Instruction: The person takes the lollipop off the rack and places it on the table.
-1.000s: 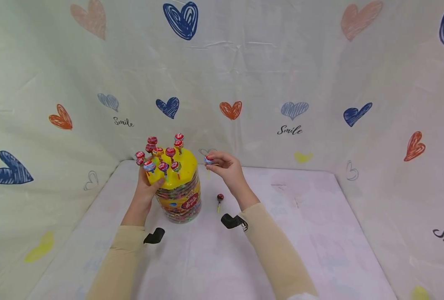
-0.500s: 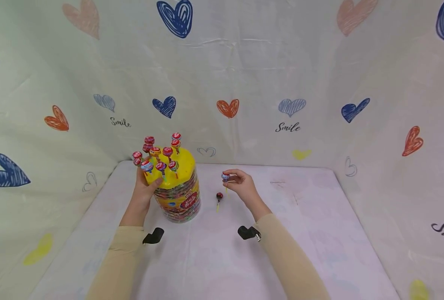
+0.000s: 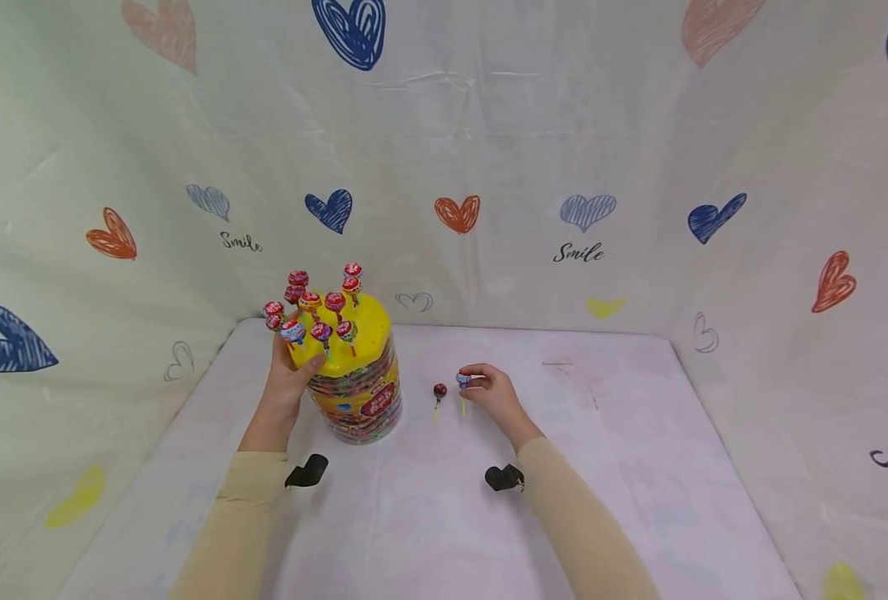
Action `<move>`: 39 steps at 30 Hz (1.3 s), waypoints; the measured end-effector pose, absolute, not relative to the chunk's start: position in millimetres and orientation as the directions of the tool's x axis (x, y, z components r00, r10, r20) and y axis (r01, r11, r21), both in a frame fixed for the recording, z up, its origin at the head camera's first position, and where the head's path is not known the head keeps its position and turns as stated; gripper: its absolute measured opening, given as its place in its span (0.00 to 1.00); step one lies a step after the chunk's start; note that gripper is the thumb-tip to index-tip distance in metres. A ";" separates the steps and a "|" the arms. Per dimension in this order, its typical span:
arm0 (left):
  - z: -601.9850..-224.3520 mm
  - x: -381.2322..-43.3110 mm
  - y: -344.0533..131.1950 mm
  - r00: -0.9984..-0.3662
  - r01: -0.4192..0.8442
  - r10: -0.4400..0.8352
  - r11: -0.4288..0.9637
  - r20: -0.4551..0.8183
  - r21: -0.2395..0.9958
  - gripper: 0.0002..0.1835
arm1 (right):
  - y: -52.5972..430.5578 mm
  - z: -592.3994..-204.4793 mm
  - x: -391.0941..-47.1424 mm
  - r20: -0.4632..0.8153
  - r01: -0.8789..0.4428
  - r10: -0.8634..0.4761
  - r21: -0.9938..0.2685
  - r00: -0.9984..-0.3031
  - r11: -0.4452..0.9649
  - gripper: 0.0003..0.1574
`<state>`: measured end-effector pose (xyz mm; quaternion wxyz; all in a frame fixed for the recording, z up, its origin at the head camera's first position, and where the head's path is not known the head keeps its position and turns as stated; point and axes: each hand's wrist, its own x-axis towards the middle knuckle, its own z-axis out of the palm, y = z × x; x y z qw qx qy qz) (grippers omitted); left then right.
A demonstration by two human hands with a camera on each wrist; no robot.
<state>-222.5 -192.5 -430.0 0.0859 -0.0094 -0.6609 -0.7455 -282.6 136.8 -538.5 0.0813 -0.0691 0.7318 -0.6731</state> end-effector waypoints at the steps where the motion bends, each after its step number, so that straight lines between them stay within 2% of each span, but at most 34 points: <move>1: -430.0 -222.4 -192.3 -0.985 0.140 -0.117 -0.110 0.127 0.984 0.43 | 137.5 -542.4 -283.0 -0.038 0.017 -0.201 -0.994 -0.979 0.109 0.24; 6: -429.8 -221.8 -191.7 -0.981 0.169 -0.110 -0.108 0.157 0.980 0.43 | 140.2 -558.7 -283.7 -0.066 0.032 -0.171 -0.981 -0.983 0.192 0.24; 12: -430.5 -222.2 -191.8 -0.979 0.178 -0.113 -0.101 0.167 0.979 0.43 | 136.7 -565.7 -284.7 -0.067 0.038 -0.185 -0.987 -0.980 0.159 0.26; 17: -430.4 -223.2 -191.2 -0.980 0.181 -0.107 -0.126 0.168 0.975 0.42 | 132.8 -568.4 -287.3 -0.084 0.052 -0.164 -0.980 -0.983 0.193 0.26; 25: -429.9 -222.3 -191.6 -0.981 0.171 -0.110 -0.120 0.158 0.978 0.43 | 129.1 -572.4 -290.6 -0.087 0.031 -0.221 -0.969 -0.971 0.244 0.27; 33: -431.4 -223.9 -191.6 -0.979 0.191 -0.101 -0.124 0.179 0.974 0.44 | 131.0 -574.4 -296.5 -0.027 -0.068 -0.242 -0.924 -0.970 0.377 0.25; 39: -429.9 -223.1 -191.8 -0.981 0.177 -0.106 -0.121 0.164 0.977 0.43 | 132.3 -573.5 -296.8 -0.052 -0.050 -0.230 -0.906 -0.972 0.420 0.25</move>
